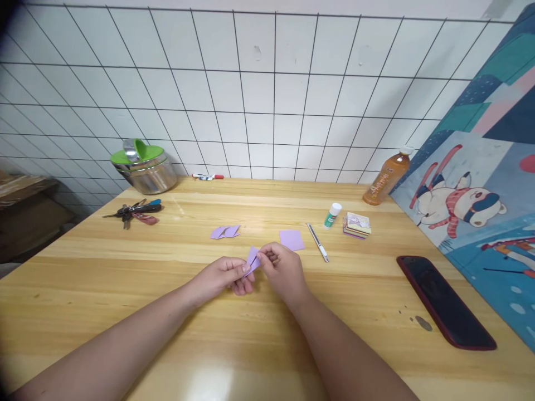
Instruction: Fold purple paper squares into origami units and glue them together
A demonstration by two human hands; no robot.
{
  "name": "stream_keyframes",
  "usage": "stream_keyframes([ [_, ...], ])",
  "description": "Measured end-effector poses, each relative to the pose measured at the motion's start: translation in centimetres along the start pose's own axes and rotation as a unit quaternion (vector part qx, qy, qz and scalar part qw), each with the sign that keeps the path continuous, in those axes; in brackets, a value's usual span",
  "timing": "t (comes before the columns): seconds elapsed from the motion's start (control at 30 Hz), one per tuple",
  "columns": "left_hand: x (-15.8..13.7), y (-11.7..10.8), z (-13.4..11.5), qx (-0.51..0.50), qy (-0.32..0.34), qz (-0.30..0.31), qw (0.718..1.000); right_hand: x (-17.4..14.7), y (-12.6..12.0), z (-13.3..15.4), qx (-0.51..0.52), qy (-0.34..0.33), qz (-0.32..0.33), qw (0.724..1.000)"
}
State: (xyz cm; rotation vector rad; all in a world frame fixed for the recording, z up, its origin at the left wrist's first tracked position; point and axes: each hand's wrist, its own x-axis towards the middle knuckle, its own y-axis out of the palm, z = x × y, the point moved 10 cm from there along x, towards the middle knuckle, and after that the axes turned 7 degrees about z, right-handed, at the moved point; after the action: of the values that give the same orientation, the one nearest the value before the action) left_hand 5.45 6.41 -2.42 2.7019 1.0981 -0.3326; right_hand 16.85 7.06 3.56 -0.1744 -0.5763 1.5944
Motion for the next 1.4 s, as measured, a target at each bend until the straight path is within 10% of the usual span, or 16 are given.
stream_keyframes([
  [0.47,0.2,0.2,0.1,0.039,0.002,0.014,0.999,0.0,-0.5,0.0,-0.027,-0.01,-0.03,0.999],
  [0.83,0.0,-0.8,-1.0,0.118,0.041,-0.044,0.991,-0.9,4.5,-3.6,0.327,0.197,0.131,0.915],
  [1.1,-0.4,-0.2,-1.9,0.276,0.054,-0.053,0.958,-0.7,2.9,-5.6,0.333,0.222,0.037,0.916],
  [1.4,-0.6,-0.9,-2.2,0.212,0.074,-0.098,0.969,-0.5,3.1,-2.3,0.212,0.139,0.121,0.96],
])
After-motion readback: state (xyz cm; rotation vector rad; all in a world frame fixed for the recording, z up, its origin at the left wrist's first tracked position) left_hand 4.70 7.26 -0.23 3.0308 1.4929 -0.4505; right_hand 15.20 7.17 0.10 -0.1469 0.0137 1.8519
